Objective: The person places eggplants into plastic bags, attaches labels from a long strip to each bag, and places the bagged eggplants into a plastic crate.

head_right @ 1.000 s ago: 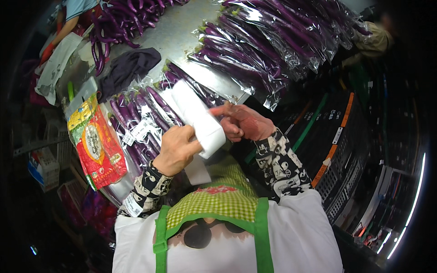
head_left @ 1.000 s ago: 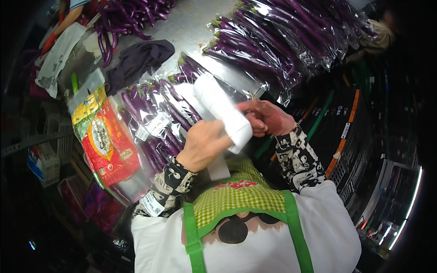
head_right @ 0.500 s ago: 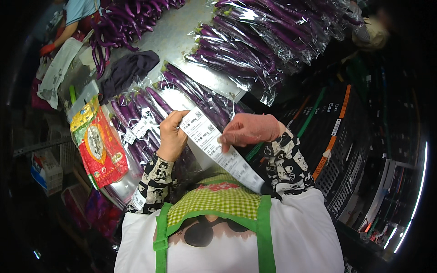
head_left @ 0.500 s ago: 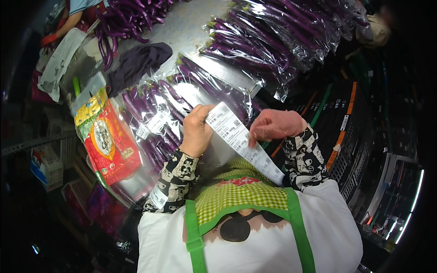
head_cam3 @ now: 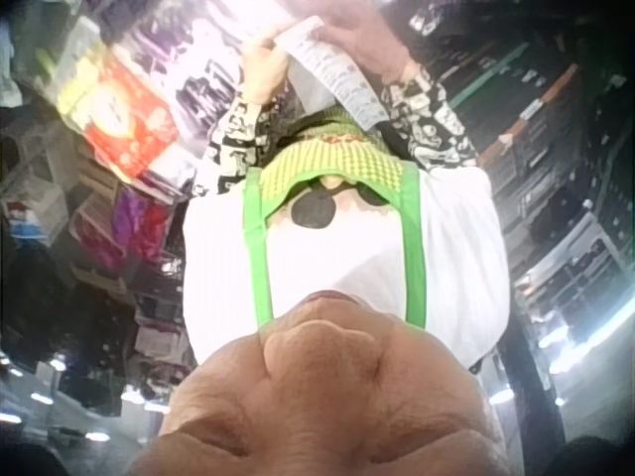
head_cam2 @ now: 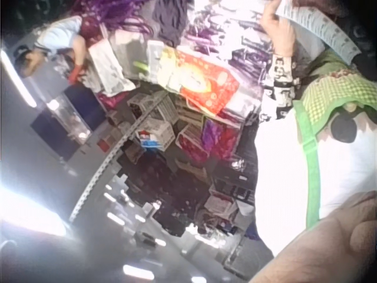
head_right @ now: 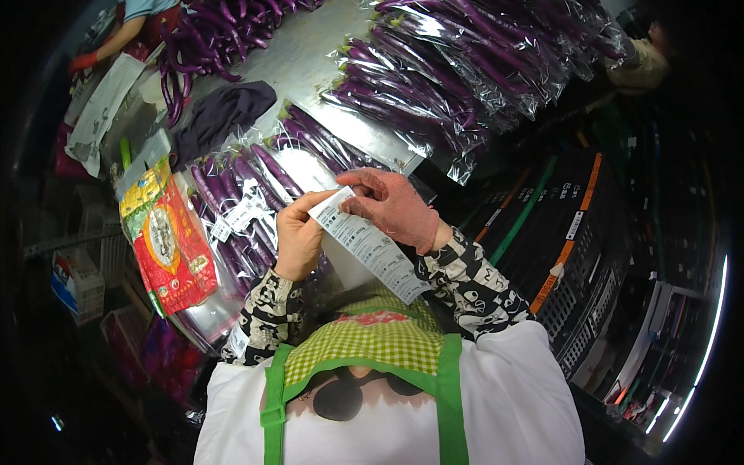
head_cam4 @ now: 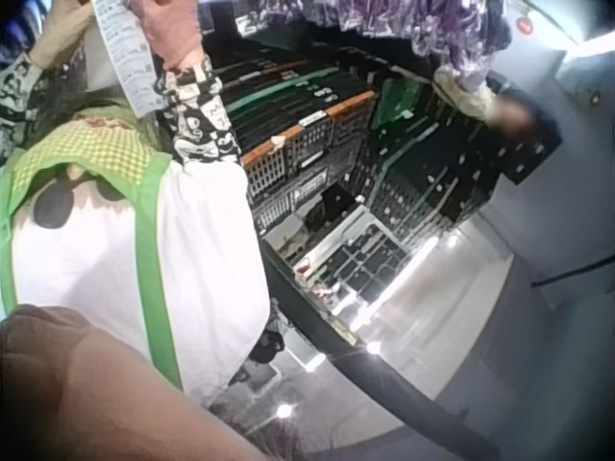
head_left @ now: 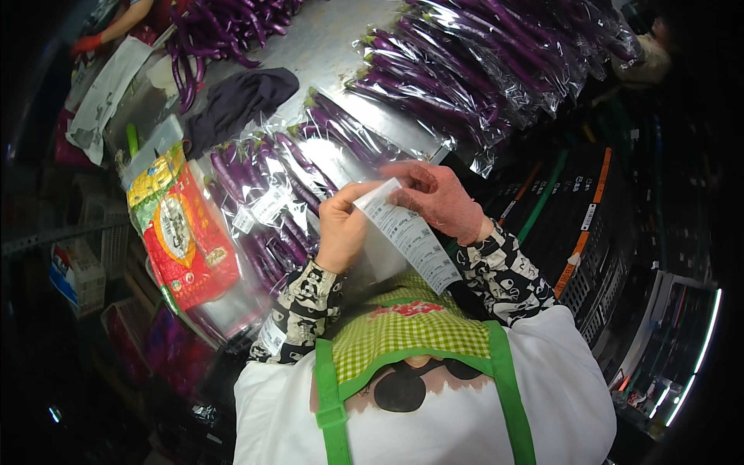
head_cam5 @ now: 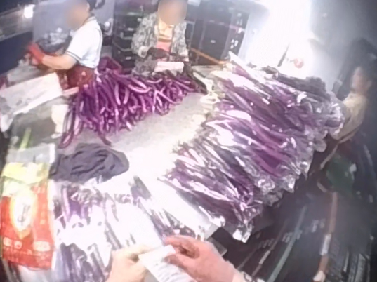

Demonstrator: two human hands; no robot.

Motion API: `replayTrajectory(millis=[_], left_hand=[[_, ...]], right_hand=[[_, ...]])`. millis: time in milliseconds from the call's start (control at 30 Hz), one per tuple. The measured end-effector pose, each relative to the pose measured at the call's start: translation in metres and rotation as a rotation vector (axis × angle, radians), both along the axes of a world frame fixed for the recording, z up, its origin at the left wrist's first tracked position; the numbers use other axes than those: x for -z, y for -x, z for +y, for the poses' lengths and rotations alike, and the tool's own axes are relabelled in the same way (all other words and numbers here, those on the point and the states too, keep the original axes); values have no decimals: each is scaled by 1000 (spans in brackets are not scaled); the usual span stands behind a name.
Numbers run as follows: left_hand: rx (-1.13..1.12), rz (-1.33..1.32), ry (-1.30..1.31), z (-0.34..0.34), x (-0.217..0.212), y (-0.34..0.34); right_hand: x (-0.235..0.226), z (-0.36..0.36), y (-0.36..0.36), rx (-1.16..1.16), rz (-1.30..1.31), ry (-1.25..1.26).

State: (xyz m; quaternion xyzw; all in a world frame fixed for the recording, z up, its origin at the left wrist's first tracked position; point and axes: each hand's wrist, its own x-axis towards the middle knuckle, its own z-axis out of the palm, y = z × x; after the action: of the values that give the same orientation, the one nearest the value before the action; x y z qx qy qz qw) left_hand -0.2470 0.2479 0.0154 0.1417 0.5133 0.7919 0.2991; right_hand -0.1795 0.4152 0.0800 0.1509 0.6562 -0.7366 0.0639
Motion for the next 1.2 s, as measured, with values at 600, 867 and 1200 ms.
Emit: replayTrajectory(millis=[600,867,1200], left_hand=[[445,858,509,-5,17,-38],[168,849,135,-2,-22,-46],[143,764,-146,-7,-44,-64]], right_hand=[[70,65,118,-239,48,-513],[118,46,125,-137,-350,-973],[81,63,130,-177,-167,-614]])
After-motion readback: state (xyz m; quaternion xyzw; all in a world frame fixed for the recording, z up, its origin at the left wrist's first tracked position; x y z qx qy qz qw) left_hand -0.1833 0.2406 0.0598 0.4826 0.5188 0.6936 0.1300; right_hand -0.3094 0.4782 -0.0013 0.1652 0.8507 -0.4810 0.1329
